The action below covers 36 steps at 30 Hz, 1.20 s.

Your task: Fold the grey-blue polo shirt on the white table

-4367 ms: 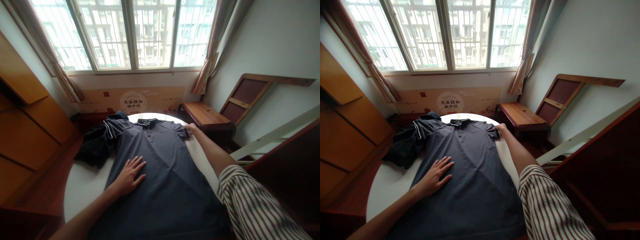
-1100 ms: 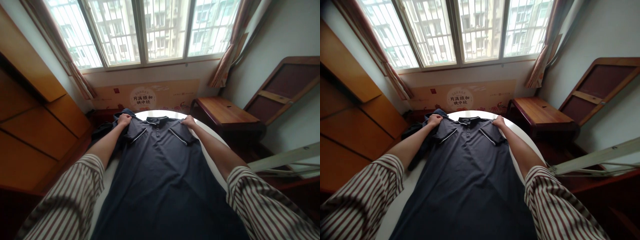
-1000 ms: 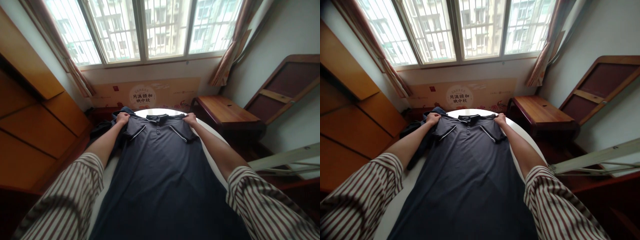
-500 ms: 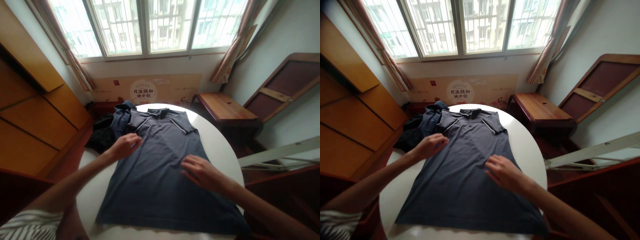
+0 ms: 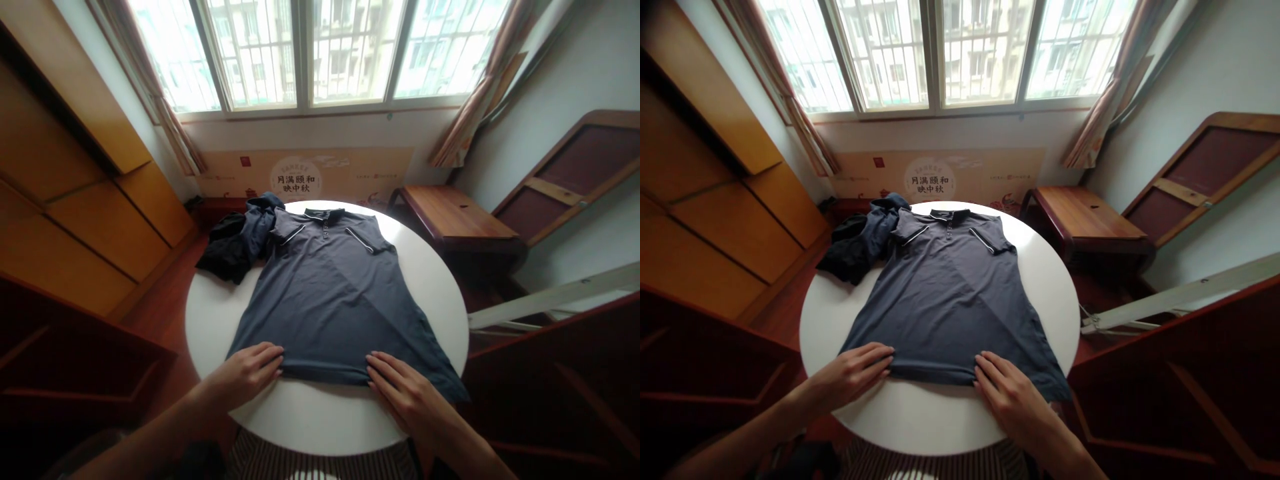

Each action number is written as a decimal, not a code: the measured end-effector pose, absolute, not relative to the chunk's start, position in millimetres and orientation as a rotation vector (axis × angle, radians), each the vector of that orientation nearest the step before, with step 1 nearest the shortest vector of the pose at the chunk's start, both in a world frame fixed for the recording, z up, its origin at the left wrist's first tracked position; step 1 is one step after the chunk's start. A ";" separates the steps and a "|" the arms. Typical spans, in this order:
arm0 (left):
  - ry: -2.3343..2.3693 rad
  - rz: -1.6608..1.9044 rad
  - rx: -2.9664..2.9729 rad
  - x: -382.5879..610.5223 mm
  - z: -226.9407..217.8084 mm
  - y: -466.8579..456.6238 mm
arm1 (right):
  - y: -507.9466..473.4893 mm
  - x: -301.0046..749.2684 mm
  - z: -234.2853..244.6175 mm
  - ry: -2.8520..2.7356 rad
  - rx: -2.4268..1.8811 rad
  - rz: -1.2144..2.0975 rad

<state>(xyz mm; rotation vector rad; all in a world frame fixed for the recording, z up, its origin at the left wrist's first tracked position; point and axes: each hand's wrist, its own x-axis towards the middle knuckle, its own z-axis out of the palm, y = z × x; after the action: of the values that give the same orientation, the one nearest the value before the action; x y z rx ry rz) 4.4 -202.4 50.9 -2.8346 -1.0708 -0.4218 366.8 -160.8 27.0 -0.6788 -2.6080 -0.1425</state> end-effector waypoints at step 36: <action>-1.322 -0.577 -2.739 8.2 63.7 -206.9 | -145.5 380.0 50.6 -2.602 -0.553 -0.377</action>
<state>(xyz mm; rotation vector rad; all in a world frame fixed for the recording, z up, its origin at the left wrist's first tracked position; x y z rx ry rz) 8.2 -206.9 63.7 -2.7395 -1.3222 -0.5773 380.0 -145.5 50.6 -0.5531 -2.6017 -0.3768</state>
